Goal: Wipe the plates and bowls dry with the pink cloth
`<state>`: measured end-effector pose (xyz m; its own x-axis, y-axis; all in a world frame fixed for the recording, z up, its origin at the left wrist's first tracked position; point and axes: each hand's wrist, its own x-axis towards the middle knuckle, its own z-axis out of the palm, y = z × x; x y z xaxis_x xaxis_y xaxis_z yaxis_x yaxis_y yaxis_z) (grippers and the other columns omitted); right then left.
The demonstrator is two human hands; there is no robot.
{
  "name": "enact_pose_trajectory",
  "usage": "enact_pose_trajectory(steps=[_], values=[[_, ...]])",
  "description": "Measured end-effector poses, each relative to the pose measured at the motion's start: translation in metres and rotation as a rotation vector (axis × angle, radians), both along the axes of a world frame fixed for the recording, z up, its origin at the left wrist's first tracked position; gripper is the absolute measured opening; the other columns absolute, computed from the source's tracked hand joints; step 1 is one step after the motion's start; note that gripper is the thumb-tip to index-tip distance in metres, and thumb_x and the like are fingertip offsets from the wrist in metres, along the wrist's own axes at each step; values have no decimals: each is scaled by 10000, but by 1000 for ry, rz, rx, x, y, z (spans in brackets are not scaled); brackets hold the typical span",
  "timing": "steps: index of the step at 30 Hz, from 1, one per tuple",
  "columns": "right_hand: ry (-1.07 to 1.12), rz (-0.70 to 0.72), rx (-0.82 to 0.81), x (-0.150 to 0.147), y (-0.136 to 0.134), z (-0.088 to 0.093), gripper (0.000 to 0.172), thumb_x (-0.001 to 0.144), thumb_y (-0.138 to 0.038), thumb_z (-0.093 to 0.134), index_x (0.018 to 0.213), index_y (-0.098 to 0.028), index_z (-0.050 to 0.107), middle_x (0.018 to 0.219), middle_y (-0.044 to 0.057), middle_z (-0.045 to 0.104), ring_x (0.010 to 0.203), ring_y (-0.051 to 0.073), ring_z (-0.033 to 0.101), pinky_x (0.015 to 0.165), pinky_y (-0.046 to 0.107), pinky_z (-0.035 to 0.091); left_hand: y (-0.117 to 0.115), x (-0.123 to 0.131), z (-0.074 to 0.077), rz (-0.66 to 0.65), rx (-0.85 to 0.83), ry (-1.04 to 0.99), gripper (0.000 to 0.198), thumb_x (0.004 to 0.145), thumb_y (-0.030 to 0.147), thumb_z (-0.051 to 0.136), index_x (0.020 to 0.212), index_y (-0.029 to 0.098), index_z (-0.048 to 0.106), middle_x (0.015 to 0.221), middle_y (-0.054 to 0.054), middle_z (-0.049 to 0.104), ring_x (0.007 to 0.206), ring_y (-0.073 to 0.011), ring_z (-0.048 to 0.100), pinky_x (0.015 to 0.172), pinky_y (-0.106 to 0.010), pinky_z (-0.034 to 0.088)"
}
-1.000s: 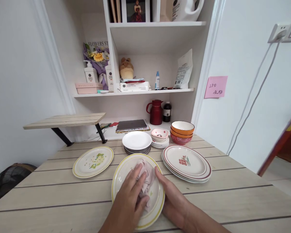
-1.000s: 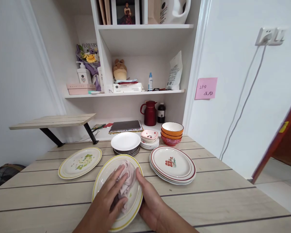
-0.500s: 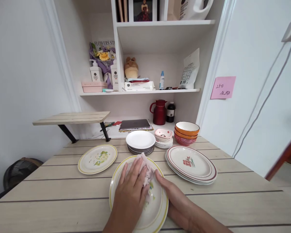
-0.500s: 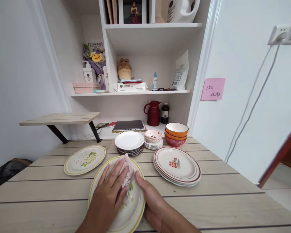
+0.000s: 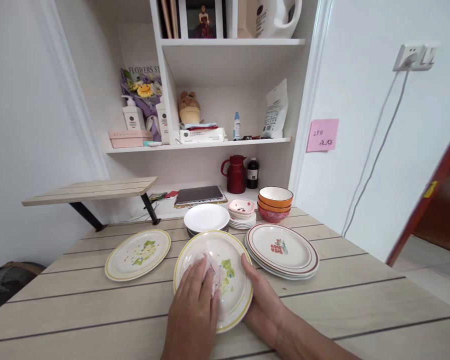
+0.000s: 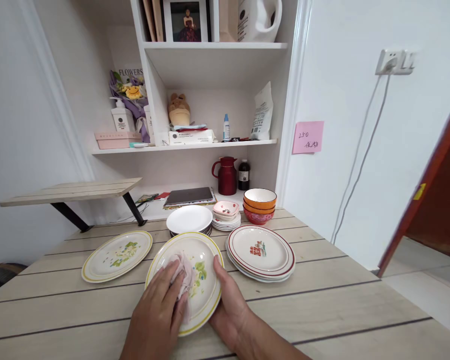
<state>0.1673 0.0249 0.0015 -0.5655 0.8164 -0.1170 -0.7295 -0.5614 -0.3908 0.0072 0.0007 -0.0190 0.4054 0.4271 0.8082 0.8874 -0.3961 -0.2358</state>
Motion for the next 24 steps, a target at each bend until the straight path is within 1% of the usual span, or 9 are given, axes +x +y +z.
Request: enact_pose_trajectory(steps=[5,8,10,12,15,17,20,24], values=[[-49,11,40,2,-1,-3,610,963,-556,422,1280,-69,609,1148,149,732,1152,239,642,1066,382,411,-4,3,8,-142,-95,74,430,930,173,455,1354,116,505,1452,-116,519,1376,-232,441,1056,-402,486],[-106,35,65,2,-5,-3,583,955,-533,466,1295,-80,603,1191,139,717,1165,228,635,1088,358,386,-5,2,13,-181,-128,103,458,941,175,448,1397,135,463,1488,-89,481,1410,-208,390,1108,-399,431],[-144,45,89,1,-8,-2,543,952,-492,499,1315,-100,592,1218,128,706,1171,223,632,1099,354,372,-4,-1,15,-151,-141,99,477,946,179,449,1422,156,436,1506,-78,458,1417,-204,378,1128,-418,400],[-161,64,105,0,-10,-2,532,949,-466,518,1332,-103,578,1225,133,702,1173,225,631,1105,361,366,-1,-4,16,-59,-136,47,491,948,194,459,1436,164,418,1515,-85,444,1416,-219,379,1138,-456,375],[-108,91,104,-2,-9,-3,555,961,-474,488,1347,-82,558,1257,156,680,1190,229,621,1112,368,359,4,-10,14,108,-78,-73,476,947,229,470,1416,148,445,1499,-127,459,1390,-258,419,1132,-512,356],[-55,84,86,-2,-7,-3,580,970,-501,448,1348,-74,552,1282,163,663,1204,233,610,1116,376,356,8,-14,10,166,-50,-104,453,947,241,468,1386,133,477,1473,-153,486,1362,-273,456,1119,-526,364],[-14,26,55,-1,-2,-2,613,969,-542,406,1345,-80,551,1283,165,662,1215,246,602,1110,412,365,10,-17,4,155,-45,-86,437,943,244,461,1362,123,498,1443,-166,518,1344,-279,478,1087,-512,409],[14,-26,63,2,4,-2,625,964,-565,385,1348,-99,547,1298,160,653,1222,257,594,1093,437,385,6,-10,-2,42,-86,-43,472,937,214,458,1404,146,453,1462,-139,504,1377,-256,439,1084,-482,436]])
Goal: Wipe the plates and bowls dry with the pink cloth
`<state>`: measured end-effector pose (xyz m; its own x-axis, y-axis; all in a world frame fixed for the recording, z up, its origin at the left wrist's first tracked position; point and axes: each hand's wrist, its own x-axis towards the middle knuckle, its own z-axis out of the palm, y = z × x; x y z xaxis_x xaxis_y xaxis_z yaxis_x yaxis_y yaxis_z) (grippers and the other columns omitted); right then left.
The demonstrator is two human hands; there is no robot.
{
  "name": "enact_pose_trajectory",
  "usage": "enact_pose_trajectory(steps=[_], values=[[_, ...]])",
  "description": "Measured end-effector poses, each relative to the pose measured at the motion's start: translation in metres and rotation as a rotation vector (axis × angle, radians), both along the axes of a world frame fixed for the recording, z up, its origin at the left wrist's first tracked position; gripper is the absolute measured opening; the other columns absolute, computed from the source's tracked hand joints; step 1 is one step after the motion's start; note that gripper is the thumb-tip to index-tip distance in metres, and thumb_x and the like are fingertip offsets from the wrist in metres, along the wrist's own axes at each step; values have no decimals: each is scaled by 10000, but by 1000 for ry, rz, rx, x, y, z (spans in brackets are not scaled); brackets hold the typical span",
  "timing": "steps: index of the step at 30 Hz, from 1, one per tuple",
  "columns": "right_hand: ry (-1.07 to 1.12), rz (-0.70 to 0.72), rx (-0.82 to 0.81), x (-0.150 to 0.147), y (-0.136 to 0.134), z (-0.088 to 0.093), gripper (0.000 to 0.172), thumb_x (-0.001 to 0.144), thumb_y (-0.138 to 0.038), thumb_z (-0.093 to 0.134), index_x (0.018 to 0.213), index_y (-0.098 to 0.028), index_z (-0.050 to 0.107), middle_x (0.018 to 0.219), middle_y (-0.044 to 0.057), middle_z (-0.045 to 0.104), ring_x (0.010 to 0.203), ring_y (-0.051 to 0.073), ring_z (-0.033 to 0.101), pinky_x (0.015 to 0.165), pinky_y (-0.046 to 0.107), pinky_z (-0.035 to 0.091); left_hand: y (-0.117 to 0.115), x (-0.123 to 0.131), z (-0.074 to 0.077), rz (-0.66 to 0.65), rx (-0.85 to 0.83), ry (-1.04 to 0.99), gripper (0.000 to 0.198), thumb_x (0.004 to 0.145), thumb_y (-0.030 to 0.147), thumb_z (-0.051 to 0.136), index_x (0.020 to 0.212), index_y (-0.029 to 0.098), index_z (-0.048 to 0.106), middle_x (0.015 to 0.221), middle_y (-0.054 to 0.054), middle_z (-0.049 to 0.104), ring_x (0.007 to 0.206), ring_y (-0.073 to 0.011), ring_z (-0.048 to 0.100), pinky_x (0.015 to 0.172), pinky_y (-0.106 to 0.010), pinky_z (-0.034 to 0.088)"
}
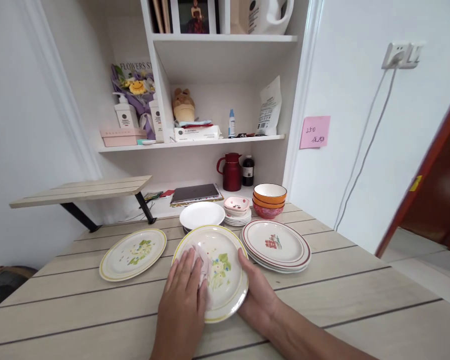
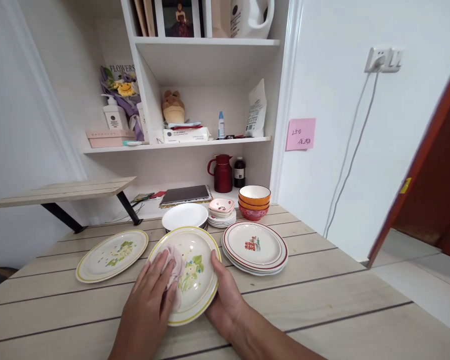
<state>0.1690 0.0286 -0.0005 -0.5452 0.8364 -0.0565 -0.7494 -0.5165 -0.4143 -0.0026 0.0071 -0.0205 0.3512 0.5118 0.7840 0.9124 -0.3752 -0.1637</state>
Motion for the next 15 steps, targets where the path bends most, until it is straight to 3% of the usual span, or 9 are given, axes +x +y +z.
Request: enact_pose_trajectory(steps=[8,11,15], values=[[-66,-31,-80,4,0,5,632,946,-559,450,1244,-26,614,1140,186,725,1140,256,648,1028,383,451,-11,19,4,-330,-95,133,510,934,132,423,1443,169,421,1493,-85,476,1401,-206,405,1114,-403,424],[-80,-36,-95,3,-2,7,602,966,-522,441,1231,-11,618,1107,187,736,1111,244,666,1026,364,452,-11,19,8,-312,-108,211,497,942,125,409,1435,185,436,1503,-55,465,1408,-184,392,1147,-398,376],[-84,-21,-27,1,-5,2,547,958,-496,483,1298,-82,591,1189,151,715,1123,237,660,1056,382,427,-7,12,12,-117,-105,153,512,939,149,450,1446,218,424,1515,-59,447,1406,-205,397,1178,-461,298]])
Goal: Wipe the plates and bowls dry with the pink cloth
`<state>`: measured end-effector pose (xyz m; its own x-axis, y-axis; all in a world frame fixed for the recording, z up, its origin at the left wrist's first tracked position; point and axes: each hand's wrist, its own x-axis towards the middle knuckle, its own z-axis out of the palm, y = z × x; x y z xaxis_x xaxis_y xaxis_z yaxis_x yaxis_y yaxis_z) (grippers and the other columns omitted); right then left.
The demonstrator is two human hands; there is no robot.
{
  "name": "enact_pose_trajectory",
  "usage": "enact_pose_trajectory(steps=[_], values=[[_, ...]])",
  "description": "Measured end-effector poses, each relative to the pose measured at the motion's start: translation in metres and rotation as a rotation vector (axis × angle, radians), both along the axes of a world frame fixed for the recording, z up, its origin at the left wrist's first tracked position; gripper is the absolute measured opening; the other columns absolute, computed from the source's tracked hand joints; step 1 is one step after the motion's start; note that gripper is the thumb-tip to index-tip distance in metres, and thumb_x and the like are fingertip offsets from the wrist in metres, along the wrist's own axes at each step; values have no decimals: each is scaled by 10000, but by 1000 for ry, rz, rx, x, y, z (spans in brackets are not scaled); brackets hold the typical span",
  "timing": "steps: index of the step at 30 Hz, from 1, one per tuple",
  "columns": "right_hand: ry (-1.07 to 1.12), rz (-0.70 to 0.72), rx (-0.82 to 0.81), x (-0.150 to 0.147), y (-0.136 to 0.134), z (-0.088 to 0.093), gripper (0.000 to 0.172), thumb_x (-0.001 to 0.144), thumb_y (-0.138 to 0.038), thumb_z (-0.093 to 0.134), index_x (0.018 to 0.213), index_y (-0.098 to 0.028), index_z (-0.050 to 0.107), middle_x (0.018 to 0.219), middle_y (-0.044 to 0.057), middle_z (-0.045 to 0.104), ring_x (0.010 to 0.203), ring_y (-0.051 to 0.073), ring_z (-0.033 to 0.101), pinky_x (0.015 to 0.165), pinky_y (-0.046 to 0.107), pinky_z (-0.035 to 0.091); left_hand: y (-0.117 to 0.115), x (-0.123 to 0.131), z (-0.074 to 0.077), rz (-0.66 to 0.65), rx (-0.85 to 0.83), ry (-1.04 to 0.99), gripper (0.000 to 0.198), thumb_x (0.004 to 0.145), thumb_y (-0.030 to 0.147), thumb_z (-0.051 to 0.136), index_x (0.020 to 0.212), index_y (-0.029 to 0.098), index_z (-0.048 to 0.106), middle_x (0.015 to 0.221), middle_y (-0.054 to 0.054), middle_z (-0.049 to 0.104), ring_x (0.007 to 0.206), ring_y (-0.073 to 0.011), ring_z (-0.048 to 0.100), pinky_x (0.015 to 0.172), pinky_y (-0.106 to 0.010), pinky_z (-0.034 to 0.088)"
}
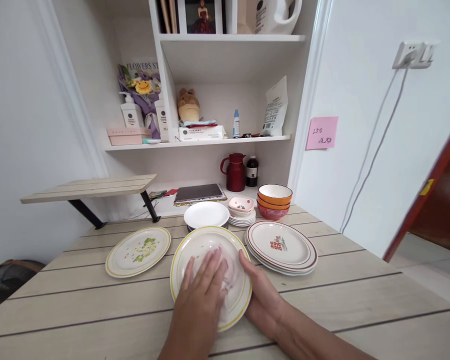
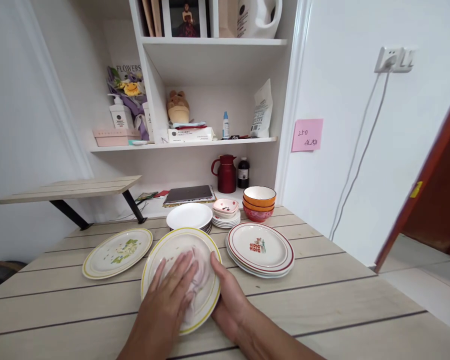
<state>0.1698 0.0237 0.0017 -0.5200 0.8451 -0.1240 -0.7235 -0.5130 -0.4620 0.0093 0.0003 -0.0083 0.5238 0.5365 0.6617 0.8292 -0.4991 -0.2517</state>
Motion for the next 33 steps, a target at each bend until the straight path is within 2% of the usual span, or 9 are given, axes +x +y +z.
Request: enact_pose_trajectory(steps=[4,7,12,17,20,23,27,30,33], values=[[3,64,44,-3,-1,-4,587,942,-532,481,1363,-127,546,1252,153,683,1168,264,632,1076,448,400,6,-13,0,221,61,-163,500,957,223,450,1454,189,407,1491,-104,473,1382,-242,432,1173,-530,264],[-8,45,49,-4,0,-4,598,933,-548,479,1359,-135,552,1257,157,680,1187,280,618,1080,477,390,8,-19,-3,246,82,-201,475,951,236,453,1425,192,449,1468,-109,502,1360,-262,459,1142,-550,311],[13,7,33,-1,3,-1,617,936,-565,449,1326,-105,575,1241,172,684,1186,282,616,1065,472,408,4,-13,-8,129,76,-206,427,938,206,455,1358,155,518,1461,-120,509,1355,-264,466,1077,-502,438],[-41,-17,12,2,1,1,593,928,-537,497,1292,-82,601,1201,173,704,1136,271,648,1044,426,432,-3,-2,-7,-97,3,-142,439,946,164,442,1379,211,501,1486,-72,487,1370,-213,450,1088,-419,457],[-88,21,11,2,-3,0,598,922,-546,517,1305,-94,596,1185,159,714,1116,261,661,1039,408,436,-2,0,-5,-127,6,-81,456,954,148,426,1405,208,468,1499,-72,471,1381,-200,435,1097,-411,444],[-104,85,32,0,-8,-2,573,938,-520,508,1322,-102,584,1189,148,716,1124,256,659,1057,409,418,0,-5,-1,-16,32,-59,470,958,147,422,1424,211,440,1502,-67,465,1386,-200,428,1123,-441,401],[-79,146,70,-3,-11,-2,558,953,-479,497,1338,-81,567,1239,161,688,1164,252,638,1091,395,384,3,-13,6,228,105,-113,481,964,197,430,1445,179,406,1508,-85,449,1383,-228,430,1132,-503,349],[-83,116,58,-4,-9,-1,598,935,-527,503,1344,-95,563,1251,171,680,1185,267,625,1090,428,386,4,-17,6,347,153,-147,467,961,224,432,1420,140,432,1489,-124,467,1353,-258,467,1114,-546,338],[-91,31,52,-4,-3,-2,619,917,-559,506,1351,-121,559,1251,171,680,1193,286,618,1086,477,388,6,-18,-1,363,170,-145,431,949,227,443,1361,113,493,1448,-151,513,1319,-276,507,1090,-548,365]])
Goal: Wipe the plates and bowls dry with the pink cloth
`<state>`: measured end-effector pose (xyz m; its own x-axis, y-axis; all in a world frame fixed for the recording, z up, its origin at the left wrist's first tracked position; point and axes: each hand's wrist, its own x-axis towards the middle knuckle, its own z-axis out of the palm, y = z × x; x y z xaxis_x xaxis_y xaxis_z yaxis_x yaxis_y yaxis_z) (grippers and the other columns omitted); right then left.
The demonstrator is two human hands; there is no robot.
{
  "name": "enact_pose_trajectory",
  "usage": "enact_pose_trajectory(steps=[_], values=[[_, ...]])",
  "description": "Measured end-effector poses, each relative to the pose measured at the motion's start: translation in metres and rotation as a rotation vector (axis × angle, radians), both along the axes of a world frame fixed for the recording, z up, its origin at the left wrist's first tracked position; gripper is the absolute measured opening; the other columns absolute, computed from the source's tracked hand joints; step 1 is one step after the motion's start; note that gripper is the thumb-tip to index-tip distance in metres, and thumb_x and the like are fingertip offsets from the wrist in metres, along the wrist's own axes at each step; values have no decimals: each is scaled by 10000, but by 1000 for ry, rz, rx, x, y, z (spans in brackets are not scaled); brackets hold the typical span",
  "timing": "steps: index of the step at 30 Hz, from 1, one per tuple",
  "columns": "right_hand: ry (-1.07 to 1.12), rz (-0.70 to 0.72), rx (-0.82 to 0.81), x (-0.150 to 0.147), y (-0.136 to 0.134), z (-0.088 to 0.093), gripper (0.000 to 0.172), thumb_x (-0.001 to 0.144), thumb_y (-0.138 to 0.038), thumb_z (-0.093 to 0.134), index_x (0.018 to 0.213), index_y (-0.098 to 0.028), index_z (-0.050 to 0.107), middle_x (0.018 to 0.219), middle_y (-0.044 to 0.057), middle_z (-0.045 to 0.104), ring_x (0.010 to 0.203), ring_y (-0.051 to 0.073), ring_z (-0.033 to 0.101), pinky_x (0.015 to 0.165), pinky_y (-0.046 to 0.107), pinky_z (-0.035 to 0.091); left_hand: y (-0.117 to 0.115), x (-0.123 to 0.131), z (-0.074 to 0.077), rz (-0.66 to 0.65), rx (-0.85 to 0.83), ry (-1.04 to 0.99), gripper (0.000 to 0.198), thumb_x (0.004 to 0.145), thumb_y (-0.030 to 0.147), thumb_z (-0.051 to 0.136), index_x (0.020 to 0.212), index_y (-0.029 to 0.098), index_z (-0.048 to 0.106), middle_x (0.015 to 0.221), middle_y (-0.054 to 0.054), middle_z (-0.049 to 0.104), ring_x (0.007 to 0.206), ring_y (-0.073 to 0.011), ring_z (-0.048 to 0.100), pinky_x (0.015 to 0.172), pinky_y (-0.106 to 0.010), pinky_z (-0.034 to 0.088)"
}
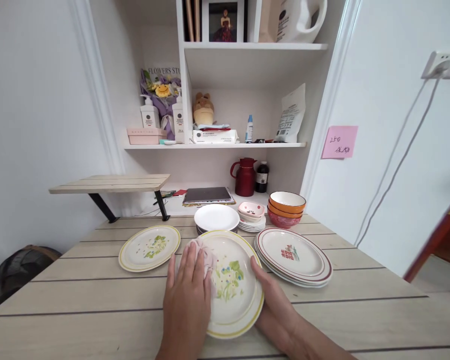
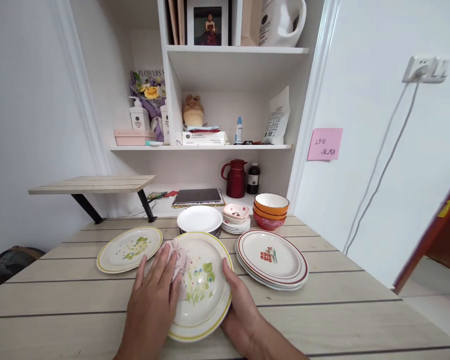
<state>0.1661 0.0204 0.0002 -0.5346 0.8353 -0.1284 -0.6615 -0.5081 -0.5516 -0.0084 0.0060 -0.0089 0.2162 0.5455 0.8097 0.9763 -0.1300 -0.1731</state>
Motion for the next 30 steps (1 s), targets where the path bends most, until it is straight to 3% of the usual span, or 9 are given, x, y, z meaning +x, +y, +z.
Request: enact_pose_trajectory(steps=[3,7,19,24,30], values=[[14,-63,0,1,5,-1,625,915,-569,493,1353,-129,557,1263,174,672,1204,298,608,1083,505,387,1,2,-8,-39,-8,21,414,935,216,461,1329,105,524,1429,-152,536,1316,-274,511,1067,-502,415],[82,-35,-12,2,6,0,618,940,-563,444,1340,-108,564,1273,181,664,1224,293,594,1090,503,381,2,3,-13,-88,-28,40,434,925,175,457,1352,113,509,1452,-135,518,1340,-255,485,1037,-445,463],[60,-27,22,1,-3,2,548,969,-496,466,1344,-108,567,1239,135,694,1223,226,598,1124,395,352,5,-1,-21,-146,-103,-102,463,953,189,420,1411,131,454,1481,-150,479,1372,-249,444,1071,-451,448],[-33,0,13,-2,-8,4,552,973,-515,450,1309,-103,599,1220,116,707,1212,208,605,1126,348,344,2,4,-16,-273,-159,-187,527,964,178,417,1486,193,344,1535,-118,411,1414,-231,382,1126,-457,401],[-51,-47,-33,-3,-7,5,554,960,-526,470,1266,-92,626,1145,123,740,1145,226,652,1102,355,376,-6,26,-8,-543,-215,-11,577,969,156,392,1526,182,245,1548,-104,387,1443,-220,326,1143,-441,386]])
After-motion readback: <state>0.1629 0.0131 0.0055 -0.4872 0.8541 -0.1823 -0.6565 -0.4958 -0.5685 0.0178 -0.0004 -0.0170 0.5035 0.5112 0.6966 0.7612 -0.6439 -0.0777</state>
